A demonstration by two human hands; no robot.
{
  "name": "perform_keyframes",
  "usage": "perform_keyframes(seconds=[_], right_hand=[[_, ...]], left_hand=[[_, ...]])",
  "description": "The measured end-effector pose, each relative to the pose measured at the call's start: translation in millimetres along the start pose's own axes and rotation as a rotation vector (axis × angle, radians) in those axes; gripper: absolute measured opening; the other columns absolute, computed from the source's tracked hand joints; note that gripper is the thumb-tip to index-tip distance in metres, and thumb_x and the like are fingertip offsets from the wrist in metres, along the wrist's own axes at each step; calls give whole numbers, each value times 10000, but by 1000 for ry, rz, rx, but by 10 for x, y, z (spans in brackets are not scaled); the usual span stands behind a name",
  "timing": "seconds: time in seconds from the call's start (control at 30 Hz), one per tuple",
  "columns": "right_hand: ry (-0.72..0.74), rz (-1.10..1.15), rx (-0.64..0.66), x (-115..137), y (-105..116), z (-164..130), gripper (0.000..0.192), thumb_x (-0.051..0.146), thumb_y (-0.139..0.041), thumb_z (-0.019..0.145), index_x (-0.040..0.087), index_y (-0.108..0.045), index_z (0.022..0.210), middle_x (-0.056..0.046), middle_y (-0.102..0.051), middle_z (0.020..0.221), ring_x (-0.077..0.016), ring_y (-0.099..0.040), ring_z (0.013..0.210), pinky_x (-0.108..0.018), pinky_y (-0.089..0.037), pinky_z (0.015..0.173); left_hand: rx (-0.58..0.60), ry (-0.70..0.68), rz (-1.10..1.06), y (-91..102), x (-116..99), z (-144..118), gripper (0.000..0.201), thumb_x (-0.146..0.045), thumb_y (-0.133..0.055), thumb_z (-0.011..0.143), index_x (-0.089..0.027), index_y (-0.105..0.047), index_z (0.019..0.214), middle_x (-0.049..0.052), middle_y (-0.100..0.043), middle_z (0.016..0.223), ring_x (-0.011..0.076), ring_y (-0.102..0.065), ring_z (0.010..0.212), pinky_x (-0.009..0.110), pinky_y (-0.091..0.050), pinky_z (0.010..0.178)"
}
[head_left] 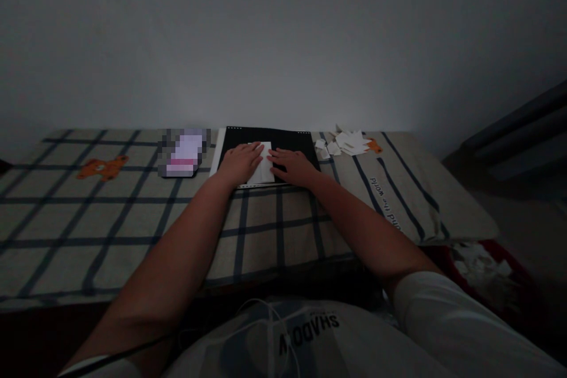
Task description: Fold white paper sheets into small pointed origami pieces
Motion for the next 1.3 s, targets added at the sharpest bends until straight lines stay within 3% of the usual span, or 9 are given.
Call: perform_keyframes(seconds=[0.17,0.37,0.67,1.3], right_hand=[[-4,-9,17,6,1,2,470,402,-471,1016,265,-524,1462,-61,-460,1573,-250,-398,1474,-523,-385,1138],[9,-11,16,10,-3,8,483,406,-456,1018,248,-513,1471,-62,-457,1574,-249,-407,1469,-530,-388,1133],[2,-10,6,-9,-9,9,471,412,-465,1016,284,-522,1465,-51,-466,1568,-250,-408,1469,-520,-382,1139],[6,-27,13,-1,-14,6,472,410,-453,1020,269,-519,1466,-55,-462,1572,-254,-404,1471,-522,-396,1128]], left_hand=[[-66,-10,-16,69,-13,-9,483,-388,-379,1027,-264,-524,1471,57,-496,1551,302,-475,1379,495,-415,1085],[-175,-45,-84,129,-14,-14,415,-373,-444,995,-223,-705,1280,49,-649,1390,273,-555,1278,437,-437,1081],[-265,44,-194,111,129,107,310,-374,-523,961,-266,-774,1107,18,-733,1234,240,-612,1191,402,-486,1049],[-228,67,-196,136,108,120,267,-380,-571,949,-263,-780,1066,20,-734,1223,244,-616,1184,408,-499,1034]])
Point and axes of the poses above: each hand's wrist, its own z-axis towards the middle knuckle, its own y-axis out of the back of the hand, x = y × z, the point moved 8 cm from there along z, towards the middle knuckle
